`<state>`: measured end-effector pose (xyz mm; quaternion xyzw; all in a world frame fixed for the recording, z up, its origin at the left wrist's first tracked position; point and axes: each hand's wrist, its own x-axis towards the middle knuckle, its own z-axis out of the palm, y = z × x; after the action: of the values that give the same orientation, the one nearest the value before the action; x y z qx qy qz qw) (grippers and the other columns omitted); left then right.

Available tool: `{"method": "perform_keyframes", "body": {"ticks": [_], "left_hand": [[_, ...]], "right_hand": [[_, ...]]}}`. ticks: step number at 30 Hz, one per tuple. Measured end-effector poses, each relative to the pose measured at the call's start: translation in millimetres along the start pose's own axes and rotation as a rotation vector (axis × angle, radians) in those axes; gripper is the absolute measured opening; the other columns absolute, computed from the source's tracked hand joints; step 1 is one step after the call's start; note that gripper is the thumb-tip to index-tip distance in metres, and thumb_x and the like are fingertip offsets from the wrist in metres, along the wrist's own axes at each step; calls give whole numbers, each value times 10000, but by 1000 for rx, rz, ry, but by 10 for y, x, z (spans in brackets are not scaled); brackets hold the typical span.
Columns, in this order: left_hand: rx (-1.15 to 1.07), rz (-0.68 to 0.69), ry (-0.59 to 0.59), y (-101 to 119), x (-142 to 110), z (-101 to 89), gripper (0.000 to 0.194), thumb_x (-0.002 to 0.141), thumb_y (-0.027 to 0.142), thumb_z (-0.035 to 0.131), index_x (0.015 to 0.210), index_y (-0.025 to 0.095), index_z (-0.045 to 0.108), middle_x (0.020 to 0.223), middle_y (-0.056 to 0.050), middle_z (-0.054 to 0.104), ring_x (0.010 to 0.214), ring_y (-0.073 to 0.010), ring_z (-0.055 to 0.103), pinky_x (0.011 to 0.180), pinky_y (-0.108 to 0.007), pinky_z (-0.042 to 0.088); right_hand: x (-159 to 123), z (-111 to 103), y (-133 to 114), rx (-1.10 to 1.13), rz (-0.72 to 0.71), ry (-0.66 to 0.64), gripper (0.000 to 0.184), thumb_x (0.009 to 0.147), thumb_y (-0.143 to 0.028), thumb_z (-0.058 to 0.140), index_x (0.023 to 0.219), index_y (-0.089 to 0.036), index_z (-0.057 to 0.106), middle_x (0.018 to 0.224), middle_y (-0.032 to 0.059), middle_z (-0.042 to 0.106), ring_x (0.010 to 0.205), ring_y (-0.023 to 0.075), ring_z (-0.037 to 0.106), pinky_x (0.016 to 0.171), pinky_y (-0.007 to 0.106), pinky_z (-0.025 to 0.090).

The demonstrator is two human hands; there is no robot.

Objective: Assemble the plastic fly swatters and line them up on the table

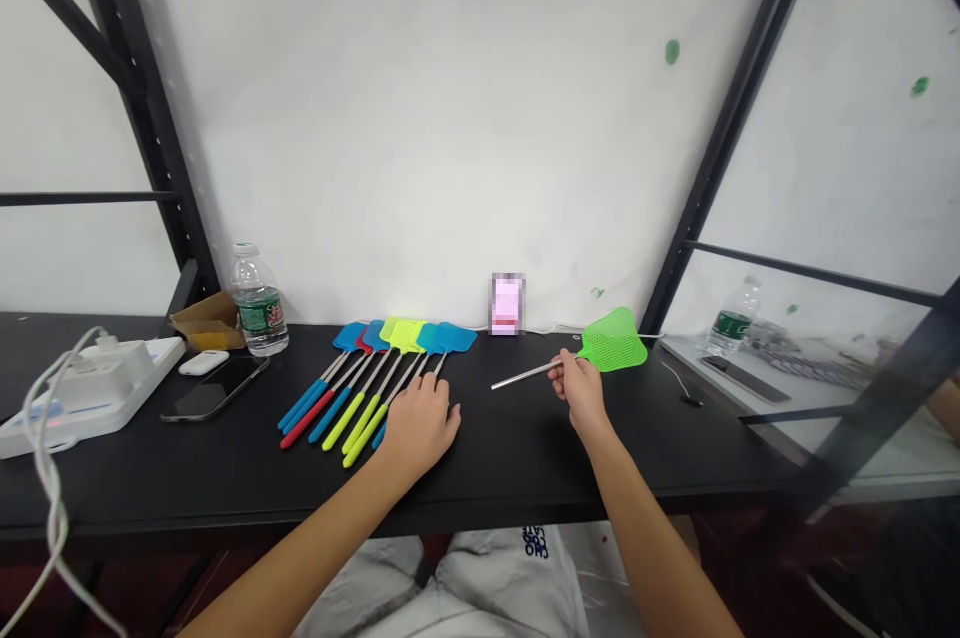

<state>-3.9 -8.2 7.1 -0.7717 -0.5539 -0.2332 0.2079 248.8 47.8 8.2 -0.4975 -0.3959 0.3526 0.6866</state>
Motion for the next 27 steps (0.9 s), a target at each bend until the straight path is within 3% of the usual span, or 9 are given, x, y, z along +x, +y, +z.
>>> {"method": "perform_keyframes", "body": {"ticks": [8,16,27], "left_hand": [[-9,96,-88,-33,-105,69,188,901,213,461,819,159,621,854,-94,598,869,-265,560,728,-372,422],[-202,174,-74,98,-107,23,179,944,237,421,873,184,577,891,-55,567,854,-196,550,751,-316,440],[-407,204,-66,96,-116,-10,181,967,239,369,934,197,542,916,-40,549,817,-172,557,710,-287,438]], "right_hand": [[-17,15,-37,-7,23,-32,300,745,-443,629,701,-153,567,514,6,563,360,68,392,325,190,230],[-64,18,-60,30,137,-227,304,714,-437,663,688,-158,543,488,-22,529,365,62,391,341,174,245],[-86,20,-93,40,149,-229,300,731,-429,659,684,-167,522,478,-28,512,365,62,385,341,166,240]]}}
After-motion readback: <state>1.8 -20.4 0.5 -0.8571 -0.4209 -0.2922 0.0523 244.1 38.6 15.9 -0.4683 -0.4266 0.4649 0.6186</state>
